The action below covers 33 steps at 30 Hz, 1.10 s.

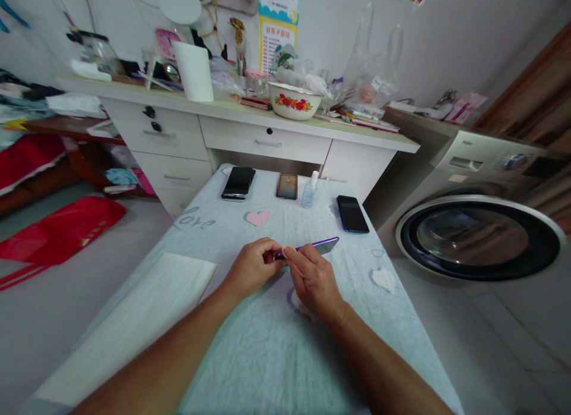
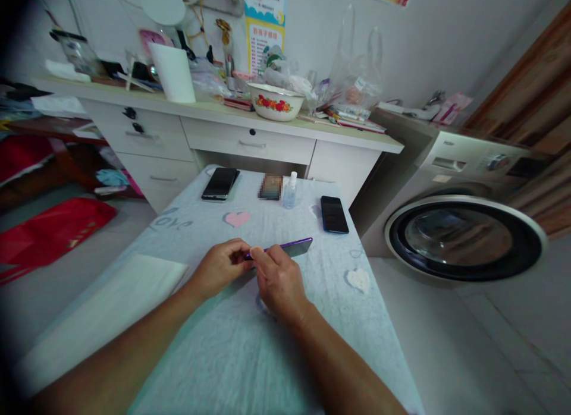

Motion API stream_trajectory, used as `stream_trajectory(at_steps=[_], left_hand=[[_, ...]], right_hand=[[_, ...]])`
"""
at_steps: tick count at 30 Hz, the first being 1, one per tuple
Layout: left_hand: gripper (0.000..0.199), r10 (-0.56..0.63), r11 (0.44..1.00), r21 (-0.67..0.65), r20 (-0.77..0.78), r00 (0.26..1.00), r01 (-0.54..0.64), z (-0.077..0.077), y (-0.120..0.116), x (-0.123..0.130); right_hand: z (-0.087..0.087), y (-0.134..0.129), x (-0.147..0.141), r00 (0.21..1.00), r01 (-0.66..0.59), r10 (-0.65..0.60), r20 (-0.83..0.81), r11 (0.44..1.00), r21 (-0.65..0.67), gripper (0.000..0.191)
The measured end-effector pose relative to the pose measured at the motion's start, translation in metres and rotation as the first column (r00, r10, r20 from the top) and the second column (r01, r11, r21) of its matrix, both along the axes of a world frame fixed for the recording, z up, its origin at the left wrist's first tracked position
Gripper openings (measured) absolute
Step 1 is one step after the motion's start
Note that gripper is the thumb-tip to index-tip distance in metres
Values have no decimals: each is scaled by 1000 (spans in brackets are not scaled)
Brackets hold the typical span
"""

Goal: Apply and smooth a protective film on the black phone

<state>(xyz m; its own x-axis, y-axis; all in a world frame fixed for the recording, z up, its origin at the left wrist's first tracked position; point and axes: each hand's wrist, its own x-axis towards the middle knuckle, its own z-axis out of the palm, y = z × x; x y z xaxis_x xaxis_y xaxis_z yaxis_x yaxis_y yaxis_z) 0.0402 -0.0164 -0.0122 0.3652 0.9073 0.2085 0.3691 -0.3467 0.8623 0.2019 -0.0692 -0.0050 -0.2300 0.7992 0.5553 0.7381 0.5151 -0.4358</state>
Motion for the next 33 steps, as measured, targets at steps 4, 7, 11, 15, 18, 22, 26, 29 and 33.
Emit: stream_trajectory(at_steps=[4,7,11,15,18,22,26,29,33], left_hand=[[5,-7,999,-35,22,1000,7,0,1,0],[4,-5,999,-39,33,999,7,0,0,0],[7,0,999,-37,36,999,1,-1,-1,-1],[13,11,999,-44,42,999,-9,-2,-1,-3],[12,31,998,-53,23,999,-30,1,-1,-5],[10,56,997,-61,9,998,-55,5,-2,-7],[11,74,995,-67,16,997,-73,6,-2,-8],[12,86,993,-77,28,996,-84,7,-2,-8],[12,85,995,-58,26,996,-83,10,-3,-11]], right_hand=[[1,0,-4,999,-22,22,32,1000,3,28],[3,-1,-6,997,-27,26,69,1000,9,30],[3,-1,-4,994,1,0,111,1000,-13,31],[0,1,5,995,25,-26,95,1000,9,30],[0,3,11,996,52,-53,76,998,19,29],[1,5,19,994,93,-94,62,995,29,29],[1,8,28,988,143,-146,58,988,48,29],[0,9,31,981,183,-186,47,981,59,29],[0,9,30,981,188,-190,42,981,55,29]])
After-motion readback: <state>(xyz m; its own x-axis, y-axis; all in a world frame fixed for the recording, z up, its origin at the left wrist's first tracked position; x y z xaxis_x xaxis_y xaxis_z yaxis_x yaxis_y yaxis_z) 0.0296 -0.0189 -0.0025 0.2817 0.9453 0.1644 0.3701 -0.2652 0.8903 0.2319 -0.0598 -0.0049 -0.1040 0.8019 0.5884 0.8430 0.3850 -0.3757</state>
